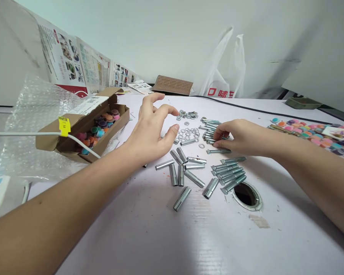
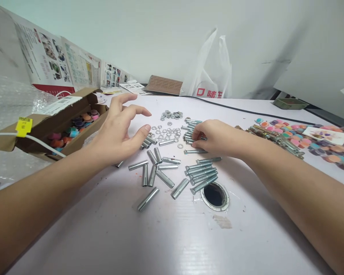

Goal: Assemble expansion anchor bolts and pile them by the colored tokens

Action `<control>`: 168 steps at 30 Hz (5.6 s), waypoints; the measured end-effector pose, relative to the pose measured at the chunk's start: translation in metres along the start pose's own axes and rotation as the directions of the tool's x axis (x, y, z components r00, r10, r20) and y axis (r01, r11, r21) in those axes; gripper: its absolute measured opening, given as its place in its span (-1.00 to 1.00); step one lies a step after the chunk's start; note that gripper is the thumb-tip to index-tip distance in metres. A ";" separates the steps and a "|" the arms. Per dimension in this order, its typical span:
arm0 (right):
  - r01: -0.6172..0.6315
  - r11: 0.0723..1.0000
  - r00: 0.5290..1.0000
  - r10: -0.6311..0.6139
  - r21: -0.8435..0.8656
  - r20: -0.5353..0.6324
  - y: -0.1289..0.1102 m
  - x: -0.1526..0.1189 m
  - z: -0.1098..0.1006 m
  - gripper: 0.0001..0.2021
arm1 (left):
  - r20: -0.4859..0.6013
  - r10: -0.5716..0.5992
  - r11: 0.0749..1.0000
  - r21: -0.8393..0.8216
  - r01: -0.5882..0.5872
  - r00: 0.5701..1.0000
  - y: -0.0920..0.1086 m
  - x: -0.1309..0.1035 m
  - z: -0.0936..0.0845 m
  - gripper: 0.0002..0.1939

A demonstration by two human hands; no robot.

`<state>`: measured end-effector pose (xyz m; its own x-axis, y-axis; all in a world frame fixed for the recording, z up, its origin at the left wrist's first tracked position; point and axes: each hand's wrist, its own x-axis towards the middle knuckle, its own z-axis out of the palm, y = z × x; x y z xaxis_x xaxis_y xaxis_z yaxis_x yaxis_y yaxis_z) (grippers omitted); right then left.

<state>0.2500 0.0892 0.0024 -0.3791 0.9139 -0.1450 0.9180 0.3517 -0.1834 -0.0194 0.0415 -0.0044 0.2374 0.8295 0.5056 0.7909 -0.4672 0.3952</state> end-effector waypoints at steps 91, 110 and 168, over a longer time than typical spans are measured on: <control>0.486 0.496 0.865 -0.156 0.719 -0.476 -0.054 -0.021 0.021 -0.77 | 0.293 -0.023 0.969 -0.227 0.093 0.956 0.006 -0.001 0.009 -0.88; 0.518 0.286 0.848 -0.045 0.807 -0.528 -0.073 -0.026 0.024 -0.72 | 0.324 0.057 0.991 -0.132 -0.015 0.944 0.007 0.000 0.005 -0.81; -0.001 0.994 0.997 0.009 0.113 -0.071 -0.025 0.167 -0.027 -0.73 | 0.492 -0.440 0.661 -0.390 0.642 0.751 -0.016 0.009 0.002 -0.80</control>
<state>0.1669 0.2385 0.0091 -0.3615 0.9291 -0.0777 0.8992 0.3254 -0.2923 -0.0287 0.0571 -0.0077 0.1077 0.9793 -0.1711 0.4550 0.1045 0.8843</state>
